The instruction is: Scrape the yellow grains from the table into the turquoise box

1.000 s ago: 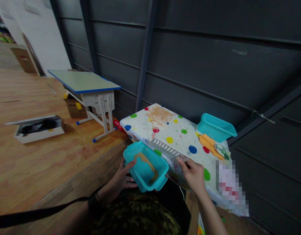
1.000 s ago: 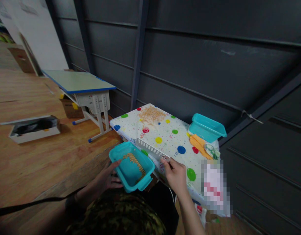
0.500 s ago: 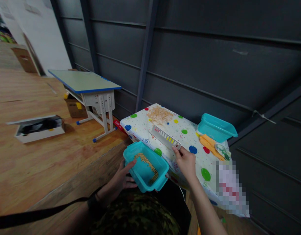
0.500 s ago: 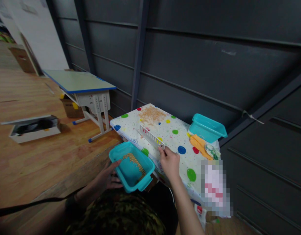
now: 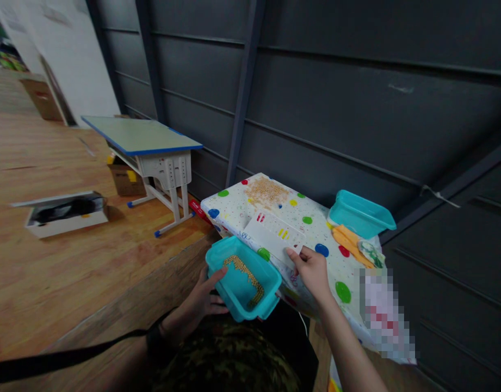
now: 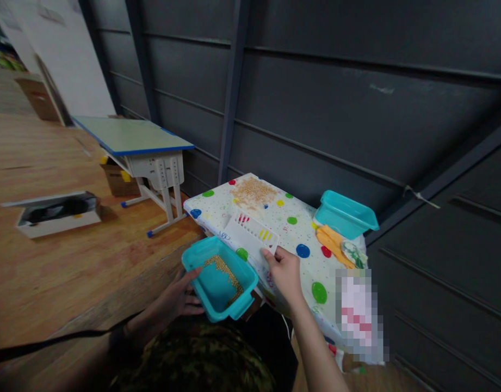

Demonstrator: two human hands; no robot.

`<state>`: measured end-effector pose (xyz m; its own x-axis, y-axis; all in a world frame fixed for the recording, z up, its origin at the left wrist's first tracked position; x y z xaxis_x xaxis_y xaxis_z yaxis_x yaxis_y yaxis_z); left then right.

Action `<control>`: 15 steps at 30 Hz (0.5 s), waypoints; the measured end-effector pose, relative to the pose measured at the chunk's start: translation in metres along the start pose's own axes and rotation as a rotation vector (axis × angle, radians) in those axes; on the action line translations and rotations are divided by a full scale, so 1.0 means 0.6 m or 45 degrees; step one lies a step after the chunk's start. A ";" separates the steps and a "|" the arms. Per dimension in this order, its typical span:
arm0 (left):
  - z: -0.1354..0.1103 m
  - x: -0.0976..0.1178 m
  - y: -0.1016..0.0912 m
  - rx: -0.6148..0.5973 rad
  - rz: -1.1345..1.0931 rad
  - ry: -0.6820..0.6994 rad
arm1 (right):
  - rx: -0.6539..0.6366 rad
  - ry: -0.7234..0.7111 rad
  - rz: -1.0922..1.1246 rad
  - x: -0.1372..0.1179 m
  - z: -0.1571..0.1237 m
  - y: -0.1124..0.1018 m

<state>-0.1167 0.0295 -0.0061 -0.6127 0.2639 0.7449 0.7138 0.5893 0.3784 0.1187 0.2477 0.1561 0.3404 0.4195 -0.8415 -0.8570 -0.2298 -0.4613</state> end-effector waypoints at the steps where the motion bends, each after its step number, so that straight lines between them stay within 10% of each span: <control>1: 0.001 0.001 0.000 0.007 -0.001 0.002 | -0.016 0.025 0.004 0.005 0.008 0.000; 15: -0.016 0.009 0.008 0.051 0.044 -0.044 | -0.022 0.209 0.070 0.054 0.146 -0.005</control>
<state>-0.1134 0.0268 0.0052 -0.6002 0.3104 0.7372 0.7208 0.6095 0.3301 0.0984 0.3388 0.1551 0.3533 0.2574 -0.8994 -0.8697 -0.2640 -0.4171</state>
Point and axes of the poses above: each hand's wrist, its own z-axis towards the middle knuckle, its own y-axis out of the palm, x = y × z, the point moved 7 cm from there along z, towards the middle knuckle
